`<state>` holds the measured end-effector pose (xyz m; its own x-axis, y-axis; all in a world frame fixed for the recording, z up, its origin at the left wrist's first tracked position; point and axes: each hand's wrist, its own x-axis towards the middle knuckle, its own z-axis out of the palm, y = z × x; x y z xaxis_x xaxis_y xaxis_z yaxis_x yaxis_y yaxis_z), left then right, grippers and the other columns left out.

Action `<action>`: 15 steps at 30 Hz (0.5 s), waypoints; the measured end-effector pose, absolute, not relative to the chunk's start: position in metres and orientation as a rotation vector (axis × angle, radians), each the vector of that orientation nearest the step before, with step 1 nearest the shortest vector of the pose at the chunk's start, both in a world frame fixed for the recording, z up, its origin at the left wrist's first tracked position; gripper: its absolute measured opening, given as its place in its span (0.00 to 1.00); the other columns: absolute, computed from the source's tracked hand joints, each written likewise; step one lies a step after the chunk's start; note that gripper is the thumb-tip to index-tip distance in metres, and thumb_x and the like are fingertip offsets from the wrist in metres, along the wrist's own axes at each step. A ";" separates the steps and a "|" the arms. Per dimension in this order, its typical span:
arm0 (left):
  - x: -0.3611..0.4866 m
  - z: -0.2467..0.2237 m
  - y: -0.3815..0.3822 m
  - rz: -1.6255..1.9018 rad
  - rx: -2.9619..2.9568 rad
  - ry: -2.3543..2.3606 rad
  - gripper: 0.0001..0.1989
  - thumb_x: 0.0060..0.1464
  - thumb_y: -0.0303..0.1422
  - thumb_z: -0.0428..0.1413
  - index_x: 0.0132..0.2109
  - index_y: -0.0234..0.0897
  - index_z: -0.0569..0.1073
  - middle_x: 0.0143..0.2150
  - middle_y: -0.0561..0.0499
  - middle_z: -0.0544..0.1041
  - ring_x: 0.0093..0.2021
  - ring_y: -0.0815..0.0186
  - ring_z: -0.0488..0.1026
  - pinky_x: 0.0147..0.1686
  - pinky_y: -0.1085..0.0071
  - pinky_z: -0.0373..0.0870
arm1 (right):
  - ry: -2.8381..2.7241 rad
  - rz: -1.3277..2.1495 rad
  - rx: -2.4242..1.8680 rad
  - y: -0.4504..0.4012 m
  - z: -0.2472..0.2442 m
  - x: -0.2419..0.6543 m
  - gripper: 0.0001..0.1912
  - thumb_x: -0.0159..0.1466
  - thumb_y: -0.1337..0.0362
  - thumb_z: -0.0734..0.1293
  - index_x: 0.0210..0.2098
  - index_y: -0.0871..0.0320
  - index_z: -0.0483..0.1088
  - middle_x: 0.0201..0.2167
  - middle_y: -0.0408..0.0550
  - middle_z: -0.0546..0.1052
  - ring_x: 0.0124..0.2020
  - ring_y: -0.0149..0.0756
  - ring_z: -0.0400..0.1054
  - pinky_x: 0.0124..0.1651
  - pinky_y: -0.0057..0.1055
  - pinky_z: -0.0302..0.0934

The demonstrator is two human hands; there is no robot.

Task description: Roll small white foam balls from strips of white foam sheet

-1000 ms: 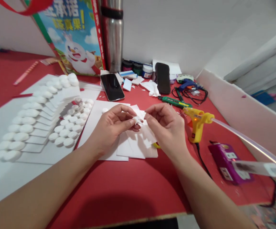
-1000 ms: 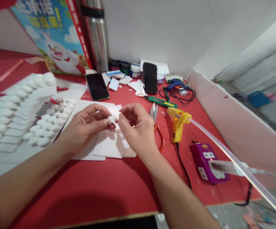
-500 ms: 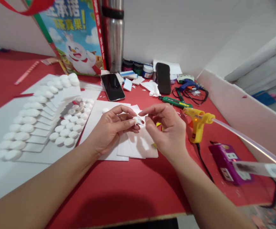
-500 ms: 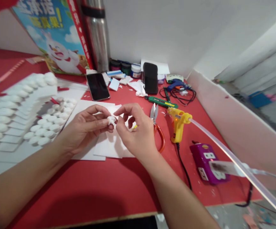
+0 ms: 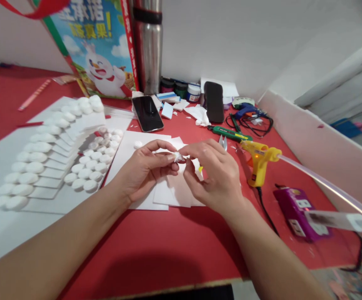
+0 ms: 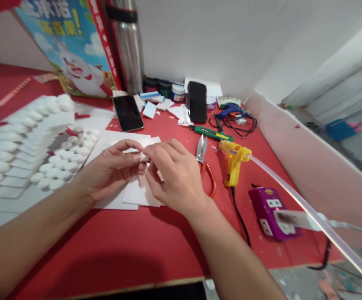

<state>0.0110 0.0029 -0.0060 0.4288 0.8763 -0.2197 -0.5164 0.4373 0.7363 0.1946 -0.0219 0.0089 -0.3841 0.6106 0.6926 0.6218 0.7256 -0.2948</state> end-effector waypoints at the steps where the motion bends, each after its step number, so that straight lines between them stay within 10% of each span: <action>1: 0.011 -0.006 0.003 0.945 0.632 0.652 0.09 0.50 0.21 0.67 0.38 0.33 0.77 0.28 0.50 0.81 0.28 0.70 0.78 0.34 0.76 0.77 | -2.124 -0.045 -0.911 -0.022 0.009 0.196 0.14 0.62 0.76 0.65 0.46 0.57 0.71 0.39 0.50 0.81 0.39 0.41 0.72 0.42 0.39 0.68; 15: 0.014 -0.011 0.002 1.056 0.865 0.773 0.09 0.51 0.26 0.68 0.39 0.34 0.76 0.32 0.51 0.80 0.31 0.65 0.79 0.36 0.68 0.78 | -1.190 1.047 -1.152 -0.015 0.012 0.192 0.08 0.59 0.68 0.71 0.39 0.56 0.76 0.36 0.45 0.81 0.30 0.30 0.70 0.30 0.28 0.64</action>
